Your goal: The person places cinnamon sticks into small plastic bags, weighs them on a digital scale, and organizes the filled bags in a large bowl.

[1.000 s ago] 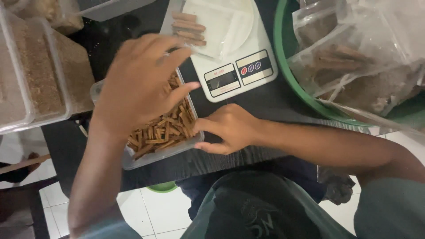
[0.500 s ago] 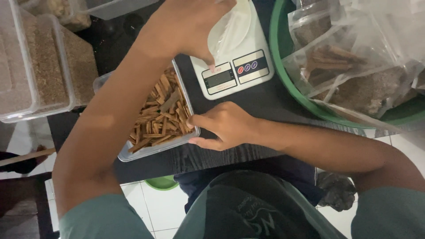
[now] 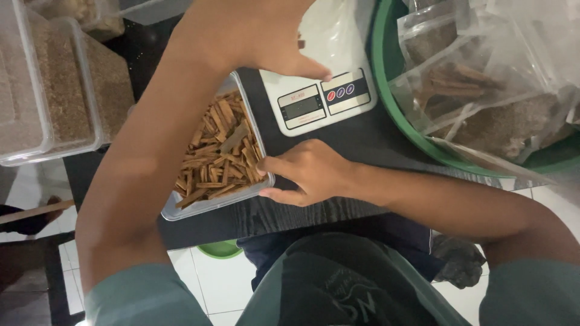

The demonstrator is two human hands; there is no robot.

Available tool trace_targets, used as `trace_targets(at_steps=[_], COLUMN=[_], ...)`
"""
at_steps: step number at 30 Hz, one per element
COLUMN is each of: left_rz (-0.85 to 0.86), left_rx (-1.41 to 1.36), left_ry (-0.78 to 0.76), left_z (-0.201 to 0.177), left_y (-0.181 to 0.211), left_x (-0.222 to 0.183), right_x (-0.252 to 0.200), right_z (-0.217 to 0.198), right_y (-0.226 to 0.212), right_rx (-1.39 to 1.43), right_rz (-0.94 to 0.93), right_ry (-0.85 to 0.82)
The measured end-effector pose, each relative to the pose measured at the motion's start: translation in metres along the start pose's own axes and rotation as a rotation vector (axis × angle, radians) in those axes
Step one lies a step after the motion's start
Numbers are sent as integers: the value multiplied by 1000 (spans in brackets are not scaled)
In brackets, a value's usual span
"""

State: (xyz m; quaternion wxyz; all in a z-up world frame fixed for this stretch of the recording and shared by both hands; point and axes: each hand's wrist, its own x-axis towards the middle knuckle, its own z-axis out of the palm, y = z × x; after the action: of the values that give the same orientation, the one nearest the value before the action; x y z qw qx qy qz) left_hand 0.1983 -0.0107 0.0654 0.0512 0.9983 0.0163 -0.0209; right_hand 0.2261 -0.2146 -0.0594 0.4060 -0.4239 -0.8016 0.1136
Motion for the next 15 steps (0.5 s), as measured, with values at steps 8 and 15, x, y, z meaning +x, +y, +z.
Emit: trace_targets(at_steps=[8, 15], left_rz=[-204, -237], left_rx=[-142, -121], left_ry=[-162, -160], left_z=[13, 34], left_y=[-7, -20], left_x=[19, 28], right_x=[0, 0], right_z=[0, -1], right_y=[0, 1], right_rx=[10, 31], right_rz=[3, 18], right_ry=[-7, -19])
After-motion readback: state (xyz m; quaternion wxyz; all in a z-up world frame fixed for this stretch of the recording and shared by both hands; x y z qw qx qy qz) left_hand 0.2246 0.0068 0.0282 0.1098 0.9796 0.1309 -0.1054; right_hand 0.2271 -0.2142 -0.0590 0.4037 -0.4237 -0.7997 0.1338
